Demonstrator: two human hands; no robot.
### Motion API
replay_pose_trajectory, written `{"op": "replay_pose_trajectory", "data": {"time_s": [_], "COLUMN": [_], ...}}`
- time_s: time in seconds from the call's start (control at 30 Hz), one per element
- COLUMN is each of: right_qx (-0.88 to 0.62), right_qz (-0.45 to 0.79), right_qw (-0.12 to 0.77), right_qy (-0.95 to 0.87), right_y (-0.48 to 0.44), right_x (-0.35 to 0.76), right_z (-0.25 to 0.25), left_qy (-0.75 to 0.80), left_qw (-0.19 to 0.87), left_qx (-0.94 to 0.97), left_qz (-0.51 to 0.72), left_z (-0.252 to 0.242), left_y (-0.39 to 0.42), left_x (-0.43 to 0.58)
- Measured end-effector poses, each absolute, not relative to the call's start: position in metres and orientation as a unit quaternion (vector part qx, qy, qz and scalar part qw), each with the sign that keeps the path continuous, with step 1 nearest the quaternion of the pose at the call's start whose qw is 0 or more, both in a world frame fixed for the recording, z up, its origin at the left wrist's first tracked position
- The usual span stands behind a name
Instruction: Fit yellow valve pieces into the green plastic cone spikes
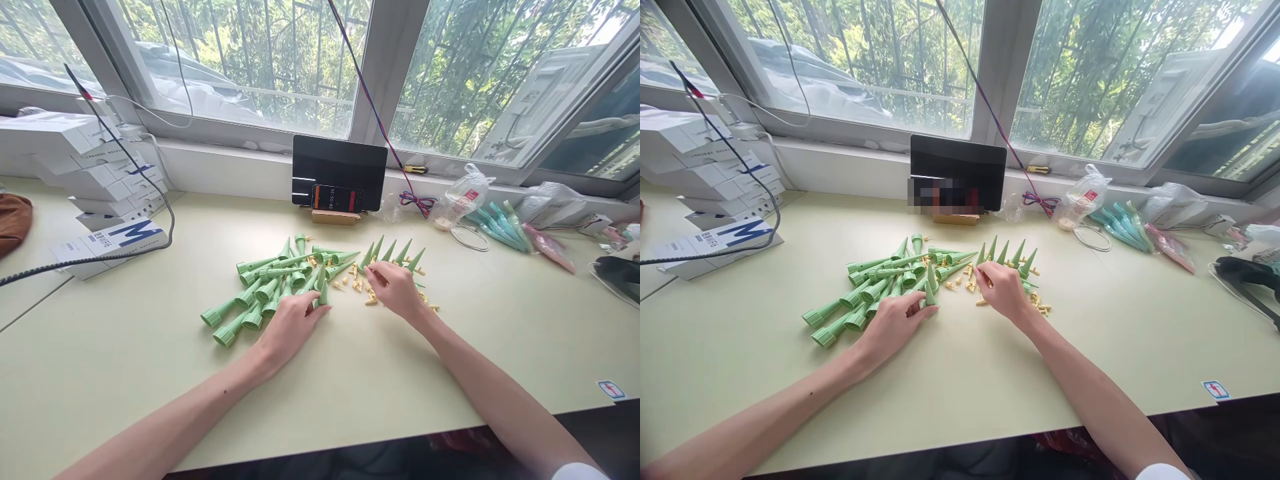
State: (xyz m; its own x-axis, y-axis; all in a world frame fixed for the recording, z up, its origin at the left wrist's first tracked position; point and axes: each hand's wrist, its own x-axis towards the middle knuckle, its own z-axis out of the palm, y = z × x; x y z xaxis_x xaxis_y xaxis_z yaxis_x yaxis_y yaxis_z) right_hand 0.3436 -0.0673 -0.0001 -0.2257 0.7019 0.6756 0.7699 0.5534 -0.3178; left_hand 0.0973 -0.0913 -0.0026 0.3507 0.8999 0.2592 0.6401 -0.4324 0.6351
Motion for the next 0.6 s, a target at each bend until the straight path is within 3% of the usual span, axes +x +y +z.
{"op": "replay_pose_trajectory", "data": {"time_s": [0.43,0.6], "right_qx": [-0.5,-0.505], "right_qz": [-0.017,-0.018], "right_qw": [0.294,0.268], "right_qy": [-0.815,-0.82], "right_y": [-0.064,-0.064], "right_x": [0.36,0.357], "right_z": [0.008,0.006], "left_qy": [0.496,0.48], "left_qw": [0.222,0.23], "left_qx": [0.778,0.753], "left_qz": [0.314,0.387], "left_z": [-0.005,-0.002], "left_y": [-0.095,-0.101], "left_x": [0.097,0.099]}}
